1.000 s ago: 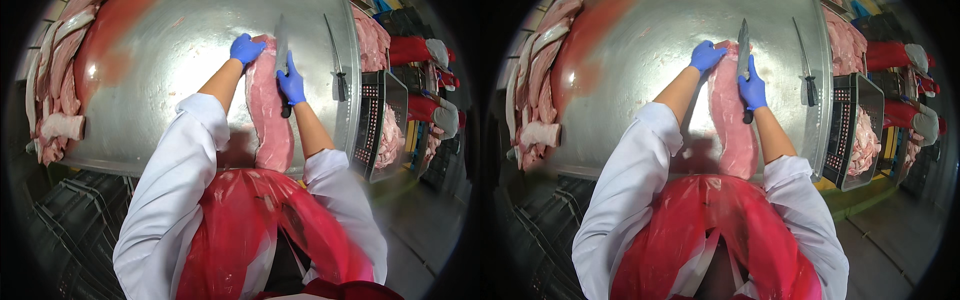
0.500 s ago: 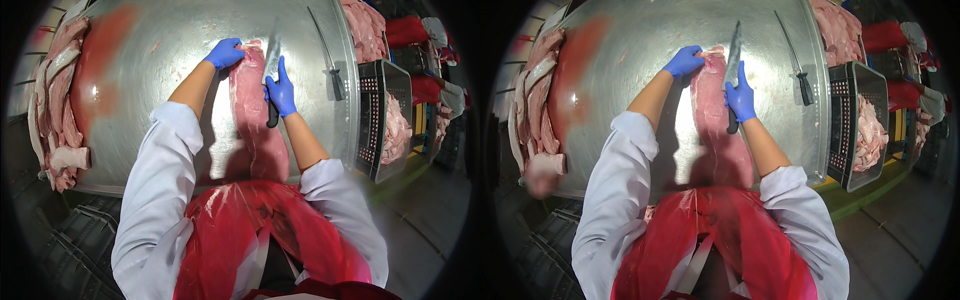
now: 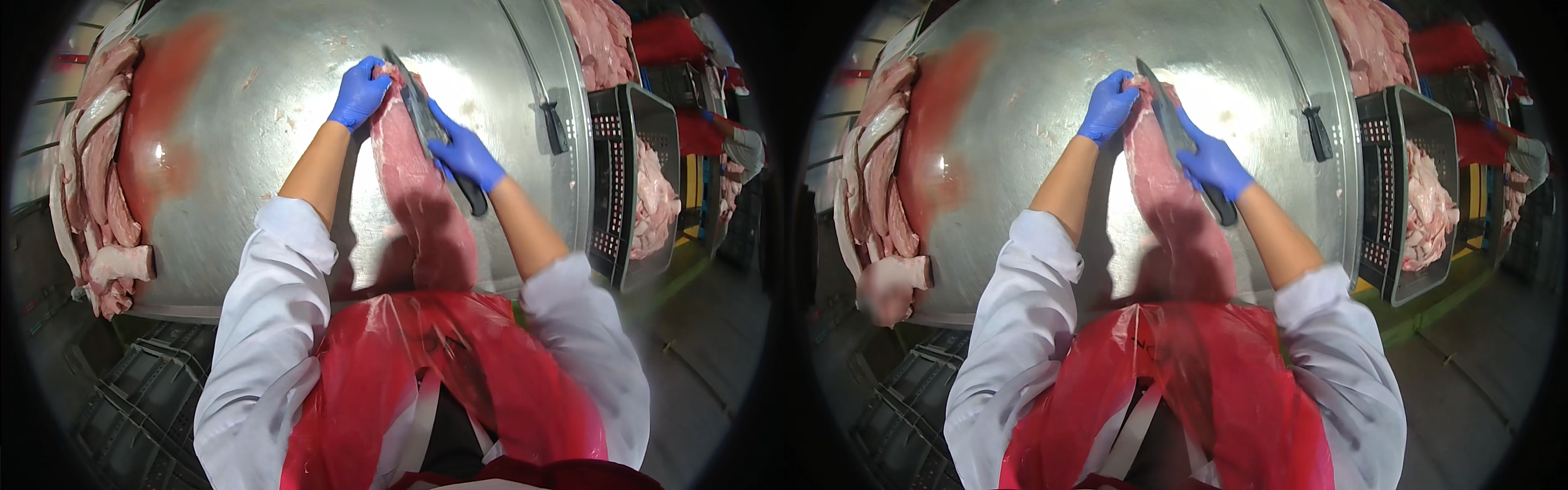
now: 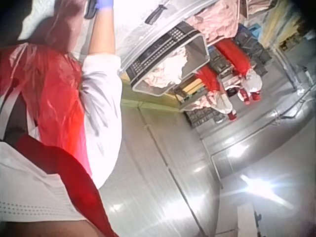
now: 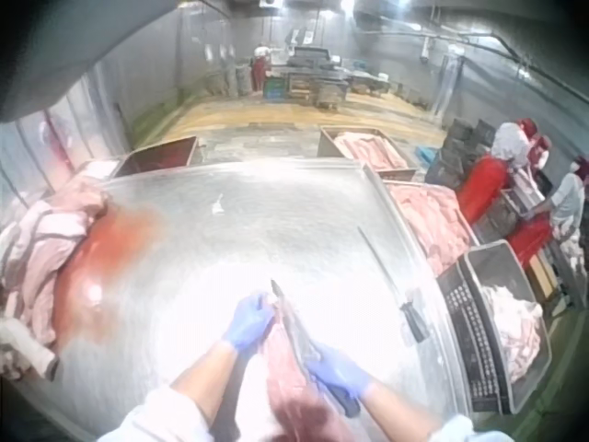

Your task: The person uses a knife to trim fat and connective tissue from large cuts of raw meat on a stainless steel table. They repeatedly slice off layers of fat, separate the lean meat, and place the trimmed pieces into a nearby container.

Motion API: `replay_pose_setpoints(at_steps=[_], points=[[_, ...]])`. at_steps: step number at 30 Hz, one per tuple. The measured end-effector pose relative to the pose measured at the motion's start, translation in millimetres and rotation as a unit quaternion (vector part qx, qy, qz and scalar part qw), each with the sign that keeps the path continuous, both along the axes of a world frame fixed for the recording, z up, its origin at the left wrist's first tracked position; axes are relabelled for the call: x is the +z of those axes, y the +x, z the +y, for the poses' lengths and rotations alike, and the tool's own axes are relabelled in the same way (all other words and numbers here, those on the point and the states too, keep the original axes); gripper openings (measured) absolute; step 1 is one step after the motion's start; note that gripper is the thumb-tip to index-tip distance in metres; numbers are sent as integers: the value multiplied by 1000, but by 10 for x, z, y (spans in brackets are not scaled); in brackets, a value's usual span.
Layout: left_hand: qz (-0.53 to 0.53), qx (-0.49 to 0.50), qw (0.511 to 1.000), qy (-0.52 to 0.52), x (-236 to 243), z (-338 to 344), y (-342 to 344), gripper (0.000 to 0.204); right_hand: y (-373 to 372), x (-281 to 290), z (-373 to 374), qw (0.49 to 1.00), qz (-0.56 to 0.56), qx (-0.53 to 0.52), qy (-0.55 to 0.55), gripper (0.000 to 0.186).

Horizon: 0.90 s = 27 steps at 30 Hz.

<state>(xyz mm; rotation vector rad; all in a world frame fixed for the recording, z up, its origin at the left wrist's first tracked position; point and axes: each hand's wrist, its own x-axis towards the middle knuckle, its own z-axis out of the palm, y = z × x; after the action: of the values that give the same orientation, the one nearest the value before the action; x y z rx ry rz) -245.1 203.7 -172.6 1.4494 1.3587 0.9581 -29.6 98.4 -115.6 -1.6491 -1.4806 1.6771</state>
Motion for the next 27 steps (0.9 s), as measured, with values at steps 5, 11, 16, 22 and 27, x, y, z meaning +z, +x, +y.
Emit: replay_pose_setpoints(at_steps=[5, 11, 16, 22, 27], points=[[19, -17, 999, 24, 192, 44, 129, 19, -157, -122, 471, 994, 99, -42, -6, 76], [42, -17, 996, 80, 312, -25, 63, 18, 3, -15, 117, 998, 49, 46, -20, 73], [-25, -55, 996, 61, 487, 49, 207, 20, -208, -145, 609, 996, 72, 51, -33, 63], [-10, -53, 995, 87, 671, 95, 105, 18, 42, 85, 123, 987, 1, 158, -39, 71], [-147, 2, 989, 30, 796, 229, 71, 16, -32, 44, 361, 979, -3, 204, -20, 72]])
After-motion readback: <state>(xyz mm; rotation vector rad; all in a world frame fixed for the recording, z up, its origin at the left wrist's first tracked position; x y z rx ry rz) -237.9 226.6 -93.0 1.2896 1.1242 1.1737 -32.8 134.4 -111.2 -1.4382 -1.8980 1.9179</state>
